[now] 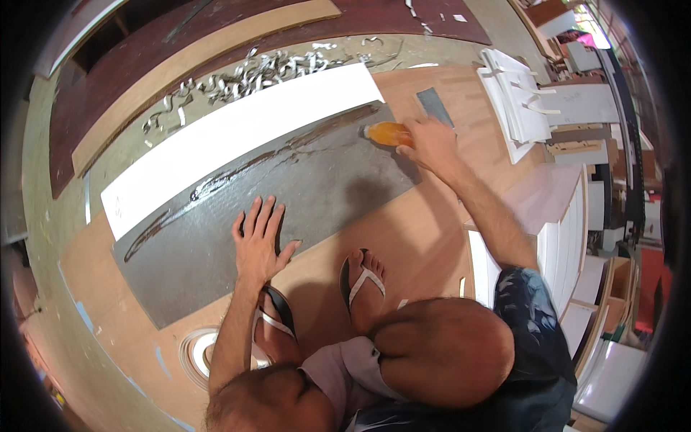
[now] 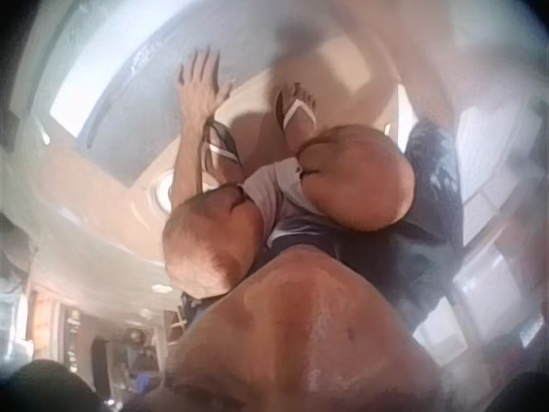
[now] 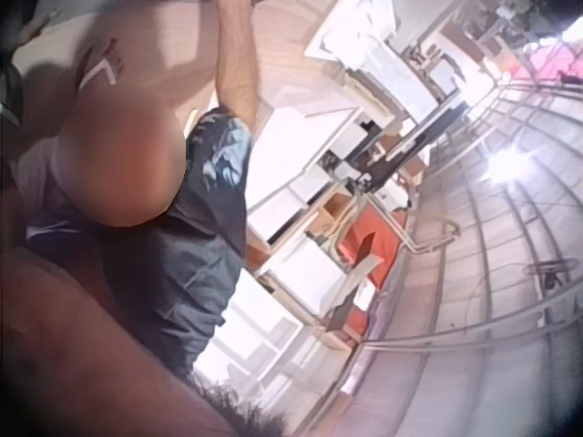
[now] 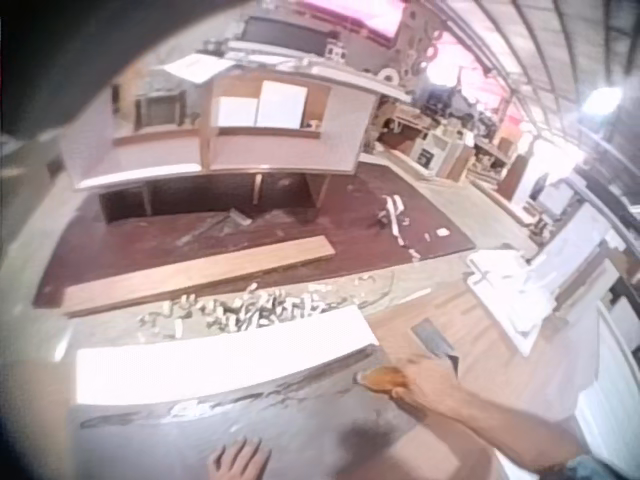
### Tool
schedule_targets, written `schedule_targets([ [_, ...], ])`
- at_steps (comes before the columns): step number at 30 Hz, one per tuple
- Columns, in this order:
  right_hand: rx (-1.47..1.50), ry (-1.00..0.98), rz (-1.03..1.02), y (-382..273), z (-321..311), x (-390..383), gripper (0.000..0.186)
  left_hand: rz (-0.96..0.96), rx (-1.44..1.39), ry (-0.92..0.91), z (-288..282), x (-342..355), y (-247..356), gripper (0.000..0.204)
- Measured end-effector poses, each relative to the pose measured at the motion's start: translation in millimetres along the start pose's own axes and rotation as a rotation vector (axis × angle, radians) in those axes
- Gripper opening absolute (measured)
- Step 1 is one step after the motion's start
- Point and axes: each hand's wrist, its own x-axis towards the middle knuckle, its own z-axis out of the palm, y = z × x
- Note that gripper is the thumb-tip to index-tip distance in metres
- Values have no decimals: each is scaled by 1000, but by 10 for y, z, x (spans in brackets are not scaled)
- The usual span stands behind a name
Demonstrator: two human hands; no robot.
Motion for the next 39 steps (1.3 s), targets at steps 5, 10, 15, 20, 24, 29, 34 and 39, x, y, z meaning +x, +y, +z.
schedule_targets([
  [5, 1498, 523, 579, 400, 1198, -1307, 47, 2, 30, -26, -14, 20, 28, 85],
  [10, 1546, 704, 657, 400, 2034, -2219, 48, 30, 50, -24, -16, 76, 100, 85],
  [15, 1424, 597, 709, 330, 2068, -2173, 47, 22, 89, -72, -33, 112, 147, 84],
  [20, 1355, 528, 618, 467, 1971, -2216, 39, 2, 99, -82, -44, 114, 165, 84],
  [24, 892, 521, 617, 1072, 1807, -2206, 24, -4, 105, -98, -54, 113, 167, 85],
  [29, 878, 479, 752, 1930, 1643, -1177, 44, -5, 106, -89, -59, 120, 152, 85],
  [34, 912, -261, 830, 2353, 1739, -281, 67, 1, 103, -74, -48, 116, 126, 84],
  [39, 946, -241, 926, 2435, 1822, -97, 44, -21, 89, -73, -49, 90, 89, 85],
])
